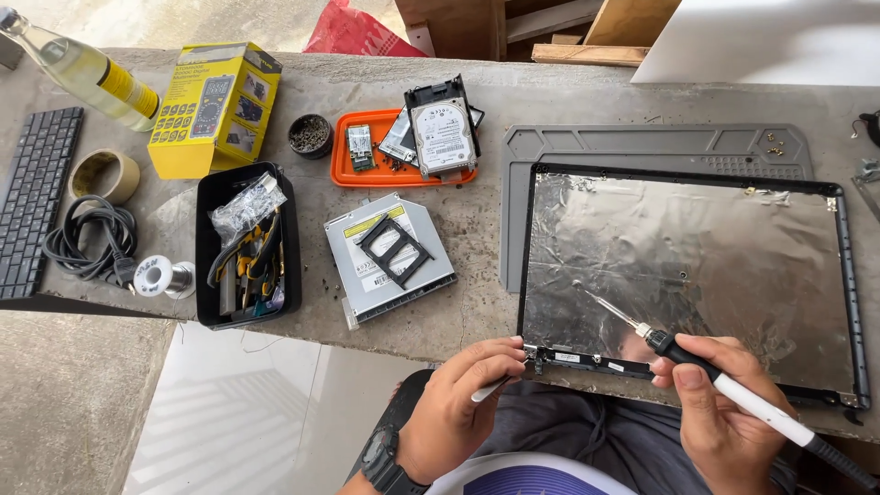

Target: Using a soldering iron to weld plastic components on a laptop screen cover assembly

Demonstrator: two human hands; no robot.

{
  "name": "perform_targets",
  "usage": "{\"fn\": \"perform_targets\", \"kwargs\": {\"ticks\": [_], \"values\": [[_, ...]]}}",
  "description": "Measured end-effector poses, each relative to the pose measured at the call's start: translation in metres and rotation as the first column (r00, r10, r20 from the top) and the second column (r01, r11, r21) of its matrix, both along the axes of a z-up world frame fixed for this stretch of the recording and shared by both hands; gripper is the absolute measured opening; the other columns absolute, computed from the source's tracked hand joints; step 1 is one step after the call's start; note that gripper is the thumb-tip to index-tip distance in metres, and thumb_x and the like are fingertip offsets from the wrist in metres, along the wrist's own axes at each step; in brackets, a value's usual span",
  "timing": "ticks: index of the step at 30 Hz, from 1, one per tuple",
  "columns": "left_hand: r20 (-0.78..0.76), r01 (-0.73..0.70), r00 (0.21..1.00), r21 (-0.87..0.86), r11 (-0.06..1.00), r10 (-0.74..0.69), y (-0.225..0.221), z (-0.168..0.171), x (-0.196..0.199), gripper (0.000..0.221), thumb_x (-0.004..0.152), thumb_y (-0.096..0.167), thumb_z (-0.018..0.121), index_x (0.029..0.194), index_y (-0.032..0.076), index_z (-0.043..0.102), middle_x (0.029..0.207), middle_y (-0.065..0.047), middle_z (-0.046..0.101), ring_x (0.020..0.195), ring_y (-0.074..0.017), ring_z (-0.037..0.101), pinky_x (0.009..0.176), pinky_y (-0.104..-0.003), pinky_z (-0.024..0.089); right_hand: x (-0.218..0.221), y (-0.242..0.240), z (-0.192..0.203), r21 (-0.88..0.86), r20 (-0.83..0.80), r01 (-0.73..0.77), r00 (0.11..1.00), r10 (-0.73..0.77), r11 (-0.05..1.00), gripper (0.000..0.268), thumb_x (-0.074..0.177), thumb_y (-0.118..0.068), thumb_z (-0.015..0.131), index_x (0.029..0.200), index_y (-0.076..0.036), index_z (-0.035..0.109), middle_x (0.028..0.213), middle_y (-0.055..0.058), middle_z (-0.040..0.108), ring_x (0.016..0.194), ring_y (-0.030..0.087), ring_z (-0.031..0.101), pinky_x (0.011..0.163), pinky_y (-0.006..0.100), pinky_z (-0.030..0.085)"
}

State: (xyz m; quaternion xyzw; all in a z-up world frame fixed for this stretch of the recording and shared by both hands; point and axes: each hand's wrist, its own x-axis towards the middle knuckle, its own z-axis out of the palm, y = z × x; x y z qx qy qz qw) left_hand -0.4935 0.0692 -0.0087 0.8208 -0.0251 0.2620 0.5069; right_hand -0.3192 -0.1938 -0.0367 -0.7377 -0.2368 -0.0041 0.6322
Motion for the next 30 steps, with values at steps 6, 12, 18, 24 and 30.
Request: {"fn": "perform_targets", "kwargs": {"ticks": [6, 12, 18, 24, 30], "values": [[0.036, 0.056, 0.997, 0.126, 0.990, -0.061, 0.002, -0.006, 0.001, 0.051, 0.093, -0.026, 0.052, 0.137, -0.005, 0.064, 0.140, -0.027, 0.073, 0.142, -0.0465, 0.073, 0.123, -0.058, 0.064, 0.000, 0.004, 0.011, -0.046, 0.094, -0.028, 0.995, 0.033, 0.999, 0.028, 0.111, -0.013, 0.069, 0.131, 0.006, 0.073, 0.111, 0.020, 0.074, 0.082, 0.022, 0.083, 0.078, 0.029, 0.077], [0.032, 0.110, 0.992, 0.215, 0.970, -0.120, 0.006, -0.014, -0.002, 0.077, 0.069, -0.025, 0.044, 0.142, -0.007, 0.061, 0.145, -0.026, 0.070, 0.147, -0.0514, 0.069, 0.122, -0.063, 0.063, 0.001, 0.001, 0.005, -0.038, 0.072, -0.026, 0.997, 0.028, 0.999, 0.028, 0.111, -0.016, 0.070, 0.130, 0.004, 0.074, 0.111, 0.020, 0.074, 0.080, 0.020, 0.082, 0.078, 0.027, 0.074], [0.031, 0.077, 0.996, 0.208, 0.975, -0.085, 0.005, -0.007, 0.001, 0.067, 0.075, -0.030, 0.047, 0.136, -0.006, 0.063, 0.140, -0.024, 0.072, 0.143, -0.0478, 0.072, 0.122, -0.059, 0.064, 0.001, 0.002, 0.007, -0.060, 0.085, -0.025, 0.996, 0.030, 0.998, 0.028, 0.111, -0.015, 0.070, 0.130, 0.005, 0.074, 0.111, 0.022, 0.075, 0.082, 0.020, 0.082, 0.078, 0.028, 0.075], [0.065, 0.126, 0.987, 0.268, 0.955, -0.148, 0.007, -0.016, 0.000, 0.072, 0.072, -0.026, 0.041, 0.141, -0.012, 0.060, 0.142, -0.031, 0.067, 0.141, -0.0570, 0.070, 0.120, -0.066, 0.064, 0.001, 0.004, 0.008, -0.053, 0.100, -0.025, 0.995, 0.030, 0.998, 0.028, 0.111, -0.016, 0.070, 0.129, 0.005, 0.074, 0.107, 0.020, 0.075, 0.081, 0.019, 0.081, 0.077, 0.027, 0.075], [0.160, 0.081, 0.978, 0.299, 0.951, -0.134, 0.008, -0.022, 0.000, 0.042, 0.127, 0.018, 0.039, 0.139, -0.012, 0.065, 0.140, -0.033, 0.073, 0.138, -0.0567, 0.075, 0.115, -0.063, 0.068, 0.002, 0.005, 0.009, -0.084, 0.161, -0.023, 0.986, 0.036, 0.996, 0.024, 0.109, -0.012, 0.071, 0.127, 0.003, 0.075, 0.102, 0.018, 0.078, 0.080, 0.018, 0.080, 0.077, 0.025, 0.071]]}}
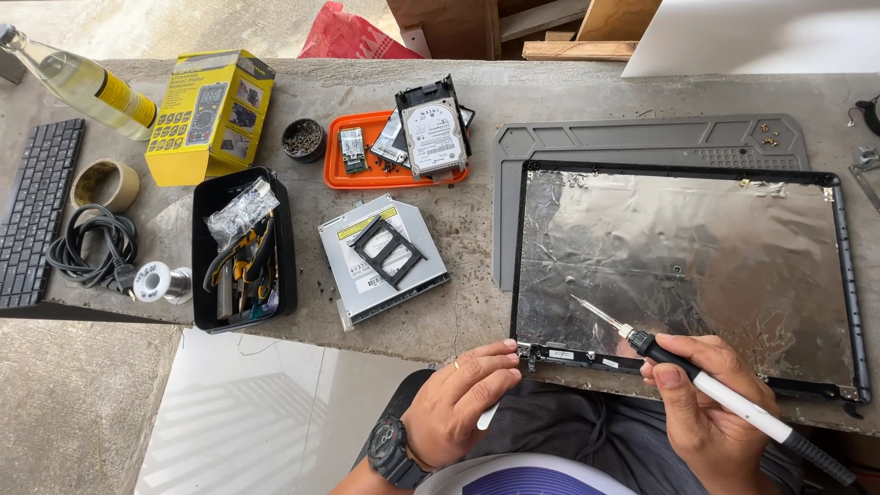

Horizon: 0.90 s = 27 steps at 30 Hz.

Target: Using a soldering iron to weld plastic components on a laptop screen cover assembly

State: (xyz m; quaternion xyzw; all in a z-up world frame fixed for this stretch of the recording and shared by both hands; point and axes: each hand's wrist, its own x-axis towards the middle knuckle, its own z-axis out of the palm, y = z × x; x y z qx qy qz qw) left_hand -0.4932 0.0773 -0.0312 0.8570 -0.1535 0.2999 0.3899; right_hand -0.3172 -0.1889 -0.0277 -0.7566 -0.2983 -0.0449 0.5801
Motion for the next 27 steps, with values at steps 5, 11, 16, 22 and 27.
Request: {"fn": "perform_targets", "kwargs": {"ticks": [5, 11, 16, 22, 27], "values": [[0.018, -0.012, 1.000, -0.006, 1.000, 0.012, -0.001, -0.007, 0.001, 0.037, 0.124, 0.013, 0.042, 0.137, -0.013, 0.067, 0.138, -0.032, 0.074, 0.136, -0.0565, 0.076, 0.114, -0.062, 0.069, 0.000, 0.002, 0.005, -0.017, 0.026, -0.008, 1.000, 0.008, 1.000, 0.023, 0.109, -0.013, 0.072, 0.126, 0.002, 0.076, 0.107, 0.017, 0.079, 0.081, 0.016, 0.082, 0.077, 0.024, 0.070], [0.016, -0.046, 0.999, -0.023, 0.999, 0.046, -0.003, -0.009, 0.002, 0.036, 0.105, -0.012, 0.049, 0.136, -0.010, 0.067, 0.138, -0.029, 0.074, 0.135, -0.0539, 0.077, 0.113, -0.059, 0.070, -0.001, 0.001, 0.004, -0.045, 0.040, -0.001, 0.999, 0.003, 0.999, 0.023, 0.108, -0.014, 0.073, 0.125, 0.002, 0.077, 0.111, 0.019, 0.080, 0.083, 0.018, 0.084, 0.074, 0.024, 0.070], [0.035, -0.082, 0.996, -0.026, 0.996, 0.083, -0.006, -0.010, 0.005, 0.033, 0.123, 0.012, 0.045, 0.136, -0.007, 0.068, 0.137, -0.027, 0.075, 0.133, -0.0516, 0.079, 0.108, -0.058, 0.072, -0.002, 0.002, 0.004, -0.022, 0.017, -0.026, 1.000, 0.026, 0.999, 0.024, 0.107, -0.013, 0.073, 0.126, 0.002, 0.076, 0.110, 0.019, 0.079, 0.084, 0.019, 0.083, 0.071, 0.023, 0.071], [0.044, -0.164, 0.985, -0.043, 0.986, 0.165, -0.012, -0.008, 0.008, 0.040, 0.099, -0.017, 0.050, 0.130, -0.002, 0.072, 0.131, -0.020, 0.079, 0.129, -0.0438, 0.084, 0.098, -0.046, 0.073, -0.002, 0.001, 0.002, -0.036, 0.027, -0.014, 1.000, 0.015, 0.999, 0.025, 0.107, -0.014, 0.074, 0.127, 0.002, 0.077, 0.109, 0.018, 0.080, 0.086, 0.019, 0.083, 0.071, 0.024, 0.069], [0.064, -0.271, 0.957, -0.159, 0.949, 0.284, -0.018, -0.006, 0.014, 0.040, 0.094, -0.025, 0.053, 0.121, -0.002, 0.072, 0.124, -0.021, 0.082, 0.115, -0.0362, 0.087, 0.096, -0.044, 0.075, -0.001, 0.000, 0.000, -0.039, 0.036, -0.018, 0.999, 0.019, 0.999, 0.026, 0.107, -0.014, 0.075, 0.127, 0.002, 0.077, 0.105, 0.015, 0.082, 0.089, 0.020, 0.082, 0.068, 0.024, 0.068]]}}
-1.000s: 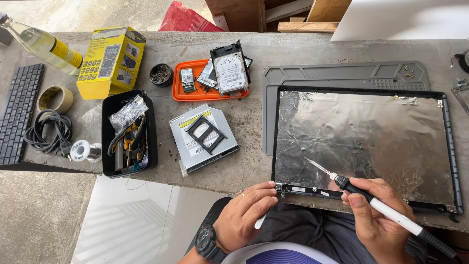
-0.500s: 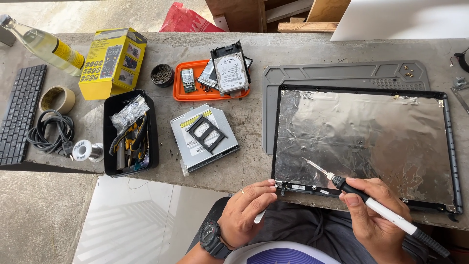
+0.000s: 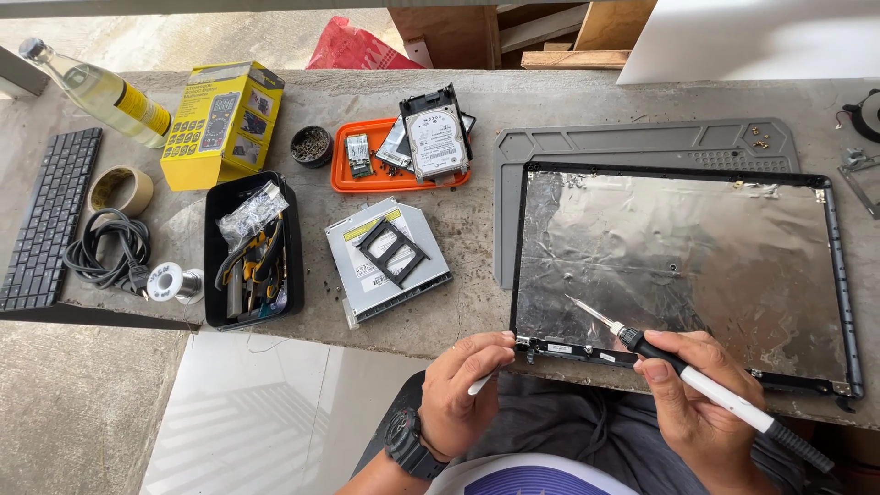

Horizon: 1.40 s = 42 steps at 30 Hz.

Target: Using a soldering iron to weld plastic components on a laptop screen cover assembly

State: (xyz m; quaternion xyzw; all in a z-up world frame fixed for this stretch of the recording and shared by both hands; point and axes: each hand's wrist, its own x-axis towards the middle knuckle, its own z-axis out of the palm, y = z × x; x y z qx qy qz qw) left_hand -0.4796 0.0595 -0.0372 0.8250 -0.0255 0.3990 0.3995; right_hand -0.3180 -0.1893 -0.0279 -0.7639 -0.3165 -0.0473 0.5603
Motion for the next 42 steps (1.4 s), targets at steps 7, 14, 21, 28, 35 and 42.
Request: {"fn": "perform_targets", "kwargs": {"ticks": [7, 14, 21, 28, 35, 42], "values": [[0.004, -0.032, 0.999, -0.036, 0.999, 0.032, -0.001, 0.013, 0.001, 0.025, 0.110, -0.016, 0.063, 0.129, 0.000, 0.066, 0.122, -0.017, 0.080, 0.113, -0.0341, 0.086, 0.099, -0.044, 0.074, 0.000, 0.000, -0.001, 0.014, -0.005, -0.004, 1.000, 0.005, 1.000, 0.026, 0.106, -0.014, 0.075, 0.126, 0.002, 0.077, 0.106, 0.017, 0.082, 0.088, 0.020, 0.082, 0.067, 0.023, 0.069], [-0.157, -0.019, 0.987, -0.041, 0.999, 0.012, 0.004, 0.021, 0.000, 0.016, 0.117, -0.002, 0.060, 0.130, 0.004, 0.067, 0.121, -0.011, 0.080, 0.111, -0.0315, 0.082, 0.102, -0.043, 0.068, 0.001, 0.001, -0.002, 0.005, 0.018, -0.006, 1.000, 0.006, 1.000, 0.026, 0.106, -0.015, 0.075, 0.126, 0.001, 0.077, 0.105, 0.016, 0.082, 0.088, 0.019, 0.081, 0.064, 0.022, 0.067], [-0.217, 0.038, 0.975, 0.001, 0.999, -0.037, 0.008, 0.024, 0.001, 0.019, 0.118, -0.003, 0.054, 0.132, 0.005, 0.064, 0.125, -0.011, 0.079, 0.115, -0.0326, 0.080, 0.101, -0.043, 0.067, 0.002, 0.002, -0.001, -0.008, 0.058, -0.008, 0.998, 0.008, 1.000, 0.026, 0.106, -0.014, 0.075, 0.126, 0.002, 0.077, 0.106, 0.016, 0.084, 0.091, 0.020, 0.081, 0.066, 0.023, 0.067], [-0.302, 0.192, 0.938, 0.042, 0.981, -0.170, 0.020, 0.027, 0.005, 0.047, 0.091, -0.025, 0.047, 0.125, 0.001, 0.064, 0.125, -0.017, 0.078, 0.145, -0.0409, 0.074, 0.117, -0.052, 0.064, 0.000, 0.002, 0.000, -0.002, 0.015, -0.006, 1.000, 0.006, 1.000, 0.026, 0.105, -0.014, 0.075, 0.126, 0.002, 0.077, 0.112, 0.018, 0.082, 0.088, 0.019, 0.083, 0.063, 0.022, 0.070], [-0.184, 0.098, 0.978, 0.018, 0.995, -0.093, 0.013, 0.012, 0.014, 0.020, 0.114, -0.011, 0.051, 0.124, 0.003, 0.062, 0.121, -0.015, 0.080, 0.118, -0.0336, 0.084, 0.102, -0.044, 0.070, 0.002, 0.002, -0.002, -0.010, 0.062, 0.006, 0.998, -0.005, 1.000, 0.025, 0.106, -0.014, 0.075, 0.124, 0.002, 0.077, 0.111, 0.017, 0.083, 0.090, 0.020, 0.083, 0.071, 0.024, 0.069], [-0.205, -0.032, 0.978, 0.008, 0.999, 0.033, 0.006, 0.013, 0.020, 0.018, 0.112, -0.009, 0.059, 0.122, 0.003, 0.066, 0.114, -0.010, 0.080, 0.104, -0.0291, 0.083, 0.089, -0.039, 0.068, 0.001, 0.002, -0.002, 0.008, 0.032, -0.006, 0.999, 0.006, 1.000, 0.025, 0.105, -0.014, 0.075, 0.124, 0.002, 0.077, 0.110, 0.017, 0.083, 0.088, 0.020, 0.083, 0.070, 0.024, 0.070]]}}
